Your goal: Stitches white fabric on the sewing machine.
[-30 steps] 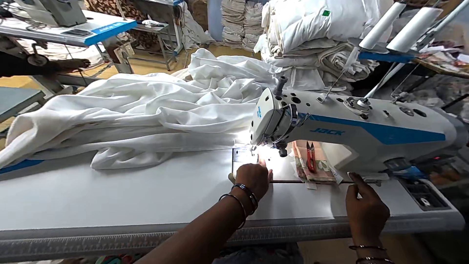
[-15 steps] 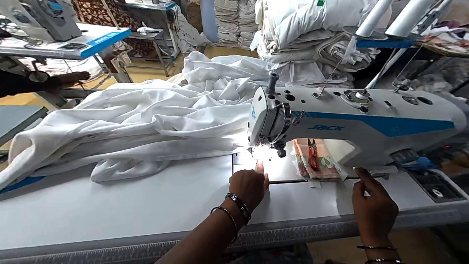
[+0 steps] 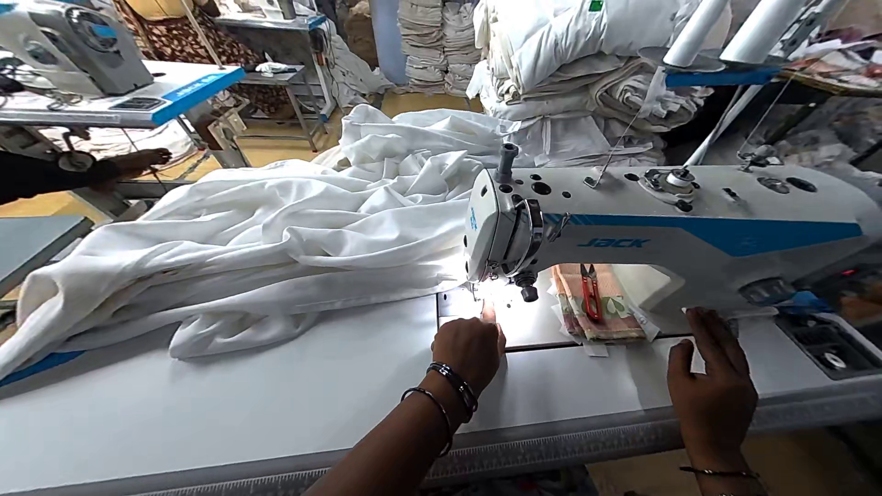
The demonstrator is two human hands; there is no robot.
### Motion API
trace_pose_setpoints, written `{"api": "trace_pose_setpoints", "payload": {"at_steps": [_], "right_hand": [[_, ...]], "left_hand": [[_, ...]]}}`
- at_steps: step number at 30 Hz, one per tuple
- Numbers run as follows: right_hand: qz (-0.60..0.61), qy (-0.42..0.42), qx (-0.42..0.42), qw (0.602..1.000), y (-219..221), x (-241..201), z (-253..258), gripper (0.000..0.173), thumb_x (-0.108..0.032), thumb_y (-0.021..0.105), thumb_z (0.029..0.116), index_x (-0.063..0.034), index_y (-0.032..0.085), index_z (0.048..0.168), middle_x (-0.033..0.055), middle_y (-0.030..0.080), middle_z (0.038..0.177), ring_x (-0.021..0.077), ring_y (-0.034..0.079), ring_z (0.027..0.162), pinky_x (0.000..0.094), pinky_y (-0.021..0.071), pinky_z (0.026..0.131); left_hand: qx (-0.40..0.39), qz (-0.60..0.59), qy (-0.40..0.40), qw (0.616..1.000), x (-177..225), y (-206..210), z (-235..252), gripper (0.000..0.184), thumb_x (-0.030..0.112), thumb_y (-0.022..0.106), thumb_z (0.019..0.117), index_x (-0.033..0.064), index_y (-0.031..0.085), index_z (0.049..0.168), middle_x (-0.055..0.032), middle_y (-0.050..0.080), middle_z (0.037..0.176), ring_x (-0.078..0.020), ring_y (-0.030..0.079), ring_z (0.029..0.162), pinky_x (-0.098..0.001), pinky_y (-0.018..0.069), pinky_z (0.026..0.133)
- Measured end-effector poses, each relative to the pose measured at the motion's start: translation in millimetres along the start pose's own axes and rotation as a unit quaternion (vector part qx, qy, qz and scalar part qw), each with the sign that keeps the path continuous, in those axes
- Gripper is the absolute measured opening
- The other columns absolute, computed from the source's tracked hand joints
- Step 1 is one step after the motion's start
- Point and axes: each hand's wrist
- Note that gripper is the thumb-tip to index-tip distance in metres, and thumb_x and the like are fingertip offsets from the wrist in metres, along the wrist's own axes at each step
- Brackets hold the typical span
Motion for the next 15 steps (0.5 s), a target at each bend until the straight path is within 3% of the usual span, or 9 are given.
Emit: {"api": "trace_pose_setpoints", "payload": {"at_steps": [5, 7, 8, 9, 13, 15], "right_hand": [[-0.012, 0.003, -0.007, 1.000, 0.2, -0.6, 1.7, 0.042, -0.008, 0.046, 0.0963, 0.0054, 0.066, 0.131, 0.0263, 0.062, 0.139, 0.0456, 0.056, 0.133, 0.0543, 0.0464, 0.108], [-0.025, 0.020, -0.010, 0.999, -1.0, -2.0, 1.6, 0.035, -0.004, 0.049, 0.0963, 0.0023, 0.073, 0.121, 0.0237, 0.070, 0.126, 0.0447, 0.068, 0.114, 0.0566, 0.0547, 0.092], [-0.020, 0.033, -0.018, 0.999, -1.4, -2.4, 1.8, 0.032, -0.001, 0.050, 0.0965, 0.0016, 0.076, 0.116, 0.0240, 0.073, 0.117, 0.0453, 0.072, 0.099, 0.0592, 0.0556, 0.079], [-0.019, 0.046, -0.030, 0.998, -1.9, -3.1, 2.0, 0.031, 0.000, 0.050, 0.0967, 0.0006, 0.077, 0.114, 0.0234, 0.074, 0.114, 0.0455, 0.073, 0.093, 0.0608, 0.0550, 0.074], [-0.028, 0.038, -0.043, 0.998, -1.8, -3.7, 2.4, 0.030, -0.002, 0.052, 0.0969, 0.0012, 0.075, 0.117, 0.0249, 0.072, 0.118, 0.0467, 0.071, 0.105, 0.0631, 0.0550, 0.081], [-0.027, 0.029, -0.028, 0.999, -1.5, -2.1, 1.2, 0.032, -0.003, 0.051, 0.0968, 0.0022, 0.073, 0.120, 0.0258, 0.070, 0.124, 0.0469, 0.068, 0.113, 0.0615, 0.0539, 0.089]], "left_hand": [[-0.008, -0.007, -0.011, 1.000, 2.1, -3.6, 4.0, 0.049, 0.031, 0.029, 0.1115, 0.0022, 0.055, 0.141, -0.0205, 0.071, 0.114, -0.0361, 0.068, 0.114, -0.0508, 0.0524, 0.090], [-0.009, -0.006, -0.010, 1.000, 1.7, -3.7, 5.2, 0.048, 0.031, 0.029, 0.1115, 0.0011, 0.059, 0.133, -0.0204, 0.071, 0.115, -0.0355, 0.067, 0.114, -0.0507, 0.0524, 0.090], [-0.010, -0.007, -0.009, 1.000, 1.4, -3.4, 5.2, 0.049, 0.031, 0.028, 0.1115, 0.0009, 0.060, 0.133, -0.0207, 0.070, 0.115, -0.0359, 0.067, 0.115, -0.0512, 0.0523, 0.090], [-0.009, -0.006, -0.007, 1.000, 1.1, -3.1, 4.8, 0.049, 0.031, 0.028, 0.1115, 0.0007, 0.060, 0.134, -0.0209, 0.070, 0.115, -0.0362, 0.067, 0.115, -0.0515, 0.0522, 0.090], [0.009, -0.015, -0.001, 1.000, -0.4, 3.4, 1.7, 0.048, 0.030, 0.027, 0.1122, -0.0002, 0.059, 0.132, -0.0218, 0.071, 0.112, -0.0386, 0.069, 0.111, -0.0535, 0.0526, 0.090], [0.032, -0.016, 0.008, 0.999, -3.9, 10.5, 1.5, 0.048, 0.030, 0.028, 0.1118, 0.0029, 0.057, 0.138, -0.0211, 0.072, 0.108, -0.0384, 0.070, 0.108, -0.0535, 0.0533, 0.087]]}}
Point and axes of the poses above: each hand's wrist, its own z-axis towards the middle knuckle, its own y-axis out of the palm, x = y × z
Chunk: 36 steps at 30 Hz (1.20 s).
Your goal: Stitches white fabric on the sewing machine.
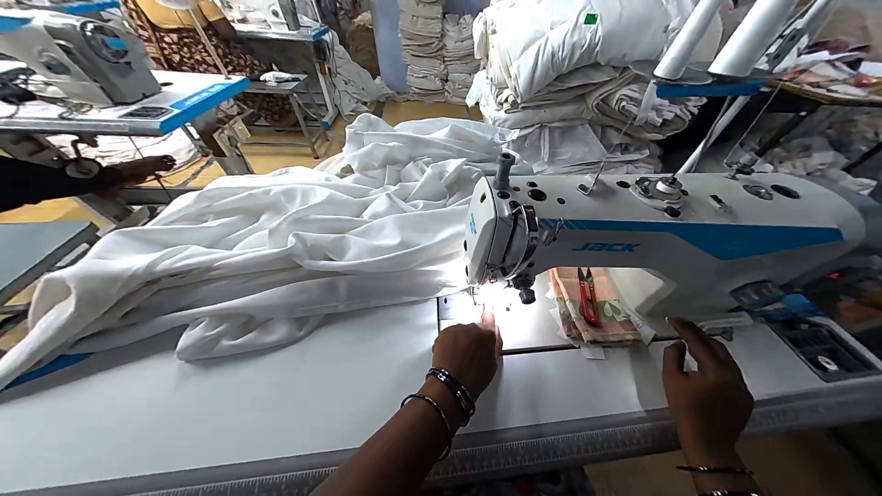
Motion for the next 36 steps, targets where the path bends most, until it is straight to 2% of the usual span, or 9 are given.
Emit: {"api": "trace_pose_setpoints", "payload": {"at_steps": [4, 8, 10, 13, 16, 19, 24, 31, 36], "right_hand": [[0.003, -0.031, 0.019, 0.999, 1.9, 1.8, 1.1, 0.040, -0.006, 0.050, 0.0946, 0.0045, 0.067, 0.129, 0.0293, 0.062, 0.134, 0.0497, 0.058, 0.127, 0.0587, 0.0484, 0.103], [-0.030, -0.066, 0.019, 0.997, 2.1, -5.6, 3.1, 0.045, -0.014, 0.047, 0.0951, 0.0033, 0.065, 0.133, 0.0280, 0.060, 0.140, 0.0519, 0.051, 0.135, 0.0599, 0.0392, 0.112], [-0.014, -0.085, 0.008, 0.996, 2.6, -17.4, -0.7, 0.044, -0.014, 0.047, 0.0960, 0.0048, 0.067, 0.130, 0.0290, 0.060, 0.140, 0.0536, 0.052, 0.132, 0.0626, 0.0400, 0.110], [0.055, -0.121, -0.047, 0.990, 9.7, -45.5, -9.9, 0.042, -0.016, 0.048, 0.0993, 0.0064, 0.067, 0.129, 0.0270, 0.064, 0.134, 0.0477, 0.060, 0.126, 0.0584, 0.0481, 0.105], [0.075, -0.130, -0.088, 0.985, 21.6, -58.4, -11.6, 0.044, -0.023, 0.044, 0.1032, -0.0009, 0.068, 0.132, 0.0192, 0.068, 0.132, 0.0394, 0.065, 0.122, 0.0549, 0.0517, 0.102], [0.084, -0.142, -0.110, 0.980, 28.8, -56.1, -7.6, 0.044, -0.031, 0.044, 0.1046, -0.0077, 0.074, 0.126, 0.0143, 0.071, 0.128, 0.0372, 0.068, 0.118, 0.0567, 0.0530, 0.097], [0.074, -0.125, -0.112, 0.983, 26.2, -56.2, -8.2, 0.046, -0.033, 0.044, 0.1045, -0.0037, 0.072, 0.127, 0.0157, 0.075, 0.115, 0.0374, 0.072, 0.105, 0.0571, 0.0541, 0.093], [0.075, -0.054, -0.065, 0.994, 21.6, -54.0, -10.9, 0.040, -0.026, 0.065, 0.0880, -0.0013, 0.074, 0.118, 0.0142, 0.066, 0.082, 0.0288, 0.063, 0.068, 0.0454, 0.0535, 0.061], [0.043, -0.070, -0.082, 0.993, 25.2, -56.6, -8.6, 0.042, -0.022, 0.063, 0.0928, 0.0006, 0.070, 0.128, 0.0259, 0.069, 0.115, 0.0424, 0.071, 0.093, 0.0555, 0.0584, 0.076]], "left_hand": [[0.101, -0.038, 0.090, 0.990, -23.1, 20.3, -3.9, 0.047, 0.029, 0.038, 0.1073, 0.0150, 0.058, 0.147, -0.0154, 0.076, 0.103, -0.0349, 0.073, 0.097, -0.0525, 0.0549, 0.081], [0.241, -0.141, 0.203, 0.939, -56.1, 36.3, -4.8, 0.030, 0.017, 0.052, 0.0993, 0.0106, 0.077, 0.114, -0.0106, 0.076, 0.092, -0.0281, 0.073, 0.084, -0.0467, 0.0574, 0.077], [0.258, -0.172, 0.153, 0.938, -63.9, 30.0, 0.5, 0.029, 0.015, 0.051, 0.1003, 0.0055, 0.075, 0.115, -0.0132, 0.075, 0.103, -0.0310, 0.071, 0.100, -0.0473, 0.0556, 0.091], [0.214, -0.157, 0.058, 0.962, -76.1, 11.8, 23.4, 0.040, 0.012, 0.046, 0.1049, 0.0122, 0.060, 0.142, -0.0125, 0.062, 0.139, -0.0327, 0.053, 0.135, -0.0517, 0.0406, 0.112], [0.191, -0.076, 0.032, 0.978, -81.4, 1.2, 44.8, 0.050, 0.022, 0.047, 0.1076, 0.0318, 0.045, 0.156, -0.0146, 0.050, 0.153, -0.0352, 0.043, 0.144, -0.0566, 0.0326, 0.114], [0.158, -0.047, 0.010, 0.986, -81.6, -6.6, 54.9, 0.043, 0.038, 0.043, 0.1096, 0.0385, 0.050, 0.152, -0.0141, 0.044, 0.157, -0.0330, 0.037, 0.148, -0.0571, 0.0245, 0.120], [0.178, -0.051, -0.038, 0.982, -79.0, -9.6, 60.9, 0.043, 0.044, 0.044, 0.1083, 0.0321, 0.056, 0.147, -0.0115, 0.048, 0.153, -0.0304, 0.041, 0.144, -0.0536, 0.0274, 0.119], [0.178, -0.063, -0.119, 0.975, -82.8, -13.0, 49.0, 0.057, 0.060, 0.047, 0.1028, 0.0122, 0.069, 0.125, -0.0153, 0.056, 0.144, -0.0327, 0.044, 0.142, -0.0556, 0.0261, 0.119], [0.223, -0.045, -0.086, 0.970, -95.7, -2.8, 39.9, 0.044, 0.049, 0.052, 0.1048, 0.0122, 0.068, 0.124, -0.0140, 0.059, 0.141, -0.0326, 0.048, 0.139, -0.0547, 0.0298, 0.118]]}}
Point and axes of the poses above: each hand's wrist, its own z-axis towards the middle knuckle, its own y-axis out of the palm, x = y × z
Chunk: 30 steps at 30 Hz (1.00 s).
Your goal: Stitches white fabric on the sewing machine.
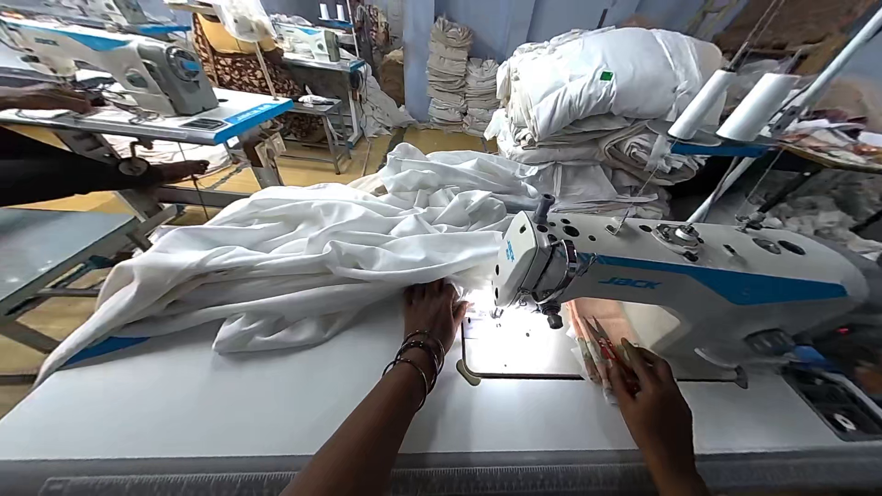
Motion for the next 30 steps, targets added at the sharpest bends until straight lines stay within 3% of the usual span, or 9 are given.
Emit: {"api": "trace_pose_setpoints", "payload": {"at_steps": [2, 3, 6, 12, 14, 16, 21, 26, 30], "right_hand": [[-0.033, -0.027, -0.013, 0.999, -0.3, -1.8, 1.2, 0.040, -0.019, 0.054, 0.0991, 0.0003, 0.070, 0.130, 0.0245, 0.072, 0.113, 0.0449, 0.071, 0.096, 0.0578, 0.0566, 0.083], [-0.047, -0.038, -0.013, 0.998, -0.9, -2.4, 1.1, 0.039, -0.017, 0.051, 0.1012, 0.0008, 0.069, 0.131, 0.0239, 0.073, 0.108, 0.0449, 0.071, 0.095, 0.0576, 0.0562, 0.084], [-0.064, -0.035, 0.007, 0.997, -3.6, -4.4, -1.1, 0.038, -0.003, 0.047, 0.1008, 0.0044, 0.066, 0.132, 0.0261, 0.073, 0.100, 0.0465, 0.071, 0.093, 0.0570, 0.0567, 0.084], [-0.036, -0.010, 0.075, 0.997, -15.1, -12.8, -10.2, 0.046, -0.006, 0.040, 0.0950, 0.0048, 0.064, 0.133, 0.0258, 0.070, 0.099, 0.0404, 0.070, 0.078, 0.0517, 0.0560, 0.064], [0.016, -0.008, 0.057, 0.998, -18.1, -24.3, -18.4, 0.044, -0.007, 0.039, 0.0973, 0.0062, 0.065, 0.130, 0.0264, 0.072, 0.108, 0.0389, 0.072, 0.080, 0.0520, 0.0575, 0.065], [0.061, -0.021, 0.021, 0.998, -17.2, -41.0, -26.7, 0.039, -0.017, 0.046, 0.1023, 0.0051, 0.068, 0.126, 0.0235, 0.073, 0.106, 0.0353, 0.073, 0.079, 0.0507, 0.0596, 0.067], [0.046, -0.099, -0.068, 0.992, -2.6, -83.6, -33.9, 0.046, -0.044, 0.065, 0.0924, -0.0117, 0.077, 0.122, 0.0114, 0.072, 0.087, 0.0251, 0.067, 0.060, 0.0445, 0.0543, 0.050], [0.016, -0.127, -0.082, 0.988, 13.4, -120.7, -17.6, 0.037, -0.037, 0.069, 0.0907, -0.0132, 0.079, 0.117, 0.0097, 0.071, 0.080, 0.0251, 0.067, 0.060, 0.0429, 0.0537, 0.050], [-0.012, -0.079, -0.174, 0.982, 13.2, -150.7, 4.5, 0.034, -0.034, 0.068, 0.0962, -0.0123, 0.078, 0.121, 0.0129, 0.073, 0.087, 0.0293, 0.071, 0.072, 0.0472, 0.0561, 0.062]], "left_hand": [[0.005, -0.007, 0.064, 0.998, -4.9, 2.4, -3.6, 0.033, 0.026, 0.053, 0.1063, 0.0225, 0.064, 0.138, -0.0159, 0.058, 0.142, -0.0354, 0.048, 0.139, -0.0556, 0.0356, 0.115], [-0.016, -0.004, 0.093, 0.995, -5.3, 0.3, -4.9, 0.044, 0.014, 0.052, 0.1049, 0.0317, 0.059, 0.144, -0.0160, 0.058, 0.142, -0.0361, 0.049, 0.138, -0.0553, 0.0387, 0.113], [-0.076, 0.035, 0.113, 0.990, -2.5, -10.3, -5.9, 0.055, 0.010, 0.051, 0.1034, 0.0426, 0.054, 0.148, -0.0146, 0.057, 0.142, -0.0347, 0.049, 0.137, -0.0533, 0.0414, 0.110], [-0.113, 0.042, 0.033, 0.992, -6.2, -20.3, -12.3, 0.047, 0.029, 0.052, 0.1041, 0.0197, 0.053, 0.150, -0.0192, 0.054, 0.146, -0.0370, 0.055, 0.131, -0.0530, 0.0493, 0.102], [-0.117, 0.041, 0.022, 0.992, -8.3, -22.5, -15.0, 0.050, 0.030, 0.051, 0.1045, 0.0145, 0.049, 0.152, -0.0192, 0.055, 0.144, -0.0365, 0.058, 0.128, -0.0515, 0.0513, 0.100], [-0.119, 0.033, 0.014, 0.992, -10.5, -24.6, -17.7, 0.051, 0.029, 0.050, 0.1048, 0.0124, 0.047, 0.153, -0.0192, 0.056, 0.142, -0.0366, 0.060, 0.127, -0.0517, 0.0522, 0.098], [-0.127, 0.005, -0.008, 0.992, -12.1, -29.9, -24.6, 0.051, 0.030, 0.051, 0.1044, 0.0061, 0.048, 0.149, -0.0191, 0.059, 0.140, -0.0369, 0.062, 0.123, -0.0544, 0.0525, 0.097], [-0.125, -0.001, -0.024, 0.992, -17.8, -29.7, -31.5, 0.055, 0.033, 0.051, 0.1045, 0.0055, 0.043, 0.151, -0.0194, 0.063, 0.133, -0.0376, 0.065, 0.118, -0.0545, 0.0533, 0.094], [-0.122, -0.025, -0.033, 0.992, -19.9, -33.4, -37.3, 0.051, 0.031, 0.050, 0.1060, 0.0080, 0.042, 0.151, -0.0191, 0.066, 0.126, -0.0372, 0.067, 0.114, -0.0537, 0.0537, 0.092]]}}
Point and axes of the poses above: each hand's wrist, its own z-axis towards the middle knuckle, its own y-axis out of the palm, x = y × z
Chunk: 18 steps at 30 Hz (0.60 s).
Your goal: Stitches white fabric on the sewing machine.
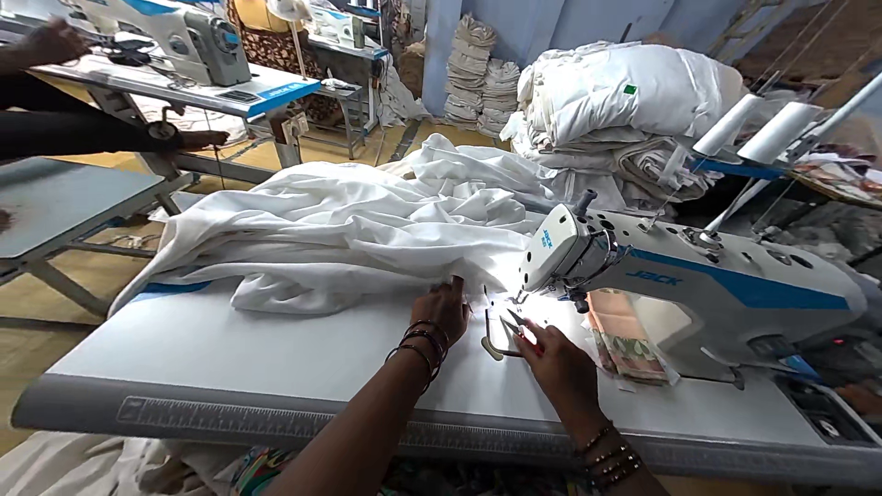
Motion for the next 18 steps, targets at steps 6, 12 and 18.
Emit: {"api": "trace_pose_setpoints", "payload": {"at_steps": [6, 12, 18], "right_hand": [[-0.021, 0.009, -0.033, 0.999, 1.1, -13.7, 20.5, 0.032, -0.034, 0.067, 0.0976, -0.0143, 0.078, 0.121, 0.0129, 0.075, 0.090, 0.0300, 0.072, 0.077, 0.0488, 0.0559, 0.066], [-0.027, -0.008, -0.021, 0.999, 8.2, -14.5, 25.6, 0.028, -0.032, 0.064, 0.0996, -0.0152, 0.080, 0.117, 0.0117, 0.076, 0.089, 0.0295, 0.074, 0.078, 0.0481, 0.0568, 0.066], [0.018, -0.029, 0.040, 0.999, 1.2, 2.9, 4.5, 0.032, -0.031, 0.070, 0.0939, -0.0124, 0.079, 0.118, 0.0108, 0.070, 0.078, 0.0274, 0.067, 0.062, 0.0470, 0.0540, 0.055]], "left_hand": [[0.020, -0.012, 0.006, 1.000, -4.2, 3.0, 0.9, 0.053, 0.032, 0.051, 0.1054, 0.0057, 0.041, 0.151, -0.0188, 0.068, 0.121, -0.0366, 0.069, 0.110, -0.0528, 0.0547, 0.090], [0.007, -0.038, 0.009, 0.999, -4.4, -1.1, -0.5, 0.055, 0.029, 0.050, 0.1053, 0.0065, 0.038, 0.154, -0.0184, 0.068, 0.121, -0.0363, 0.068, 0.111, -0.0526, 0.0540, 0.090], [0.004, -0.032, 0.011, 0.999, -5.6, -2.8, 0.3, 0.051, 0.029, 0.048, 0.1056, 0.0064, 0.041, 0.151, -0.0180, 0.068, 0.122, -0.0356, 0.068, 0.111, -0.0523, 0.0537, 0.091]]}}
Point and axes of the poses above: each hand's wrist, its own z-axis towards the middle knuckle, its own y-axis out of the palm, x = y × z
